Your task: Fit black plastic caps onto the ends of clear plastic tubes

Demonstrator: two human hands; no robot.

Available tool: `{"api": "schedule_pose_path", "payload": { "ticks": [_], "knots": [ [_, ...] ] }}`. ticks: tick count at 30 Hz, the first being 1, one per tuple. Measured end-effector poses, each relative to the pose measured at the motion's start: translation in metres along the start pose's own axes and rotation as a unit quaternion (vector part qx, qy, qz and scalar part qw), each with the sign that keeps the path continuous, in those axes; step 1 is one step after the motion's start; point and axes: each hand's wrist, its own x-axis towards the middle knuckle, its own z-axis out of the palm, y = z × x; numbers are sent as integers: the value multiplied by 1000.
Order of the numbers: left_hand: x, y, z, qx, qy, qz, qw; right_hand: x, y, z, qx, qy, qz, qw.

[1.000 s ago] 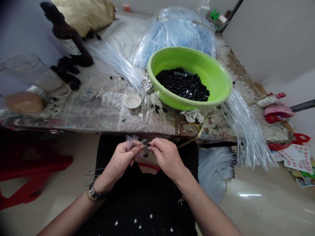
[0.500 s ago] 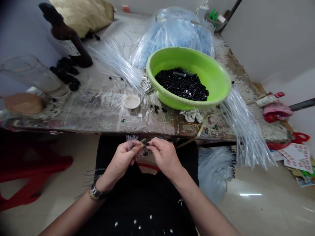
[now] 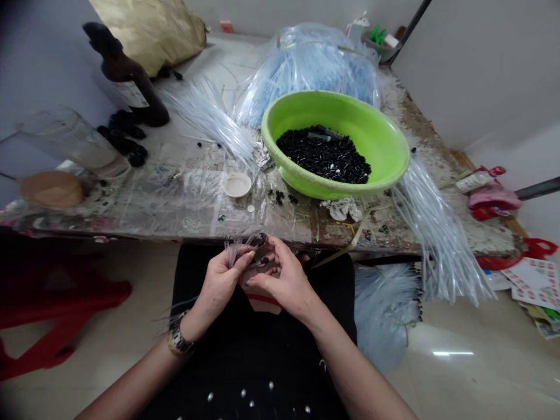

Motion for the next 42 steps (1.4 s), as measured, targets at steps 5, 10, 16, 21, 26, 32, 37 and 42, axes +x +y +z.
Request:
{"api": "schedule_pose_path", "payload": {
  "ticks": [5,10,16,21,26,32,37,42],
  "knots": [
    [-5,-2,-1,1,-57,-46,997,7,-3,1,49,26,-12,998],
    [-3,-11,-8,-57,-94,-69,992,8,0,-4,80,50,18,995],
    [1,-8,-23,-125,-196,-77,970,10,8,-5,109,59,44,991],
    [4,-4,-26,-29,-272,-127,953,13,12,-8,-12,45,-5,999],
    [6,-6,-22,31,-264,-127,956,10,7,-17,-118,90,-76,986],
    [7,1,-18,31,-224,-108,968,2,-6,-17,-163,52,-117,978],
    [7,1,-22,8,-209,-124,970,1,-9,-12,-208,68,-159,963],
    [7,0,-26,-22,-156,-137,978,2,-8,-8,-212,74,-155,962]
  ]
}}
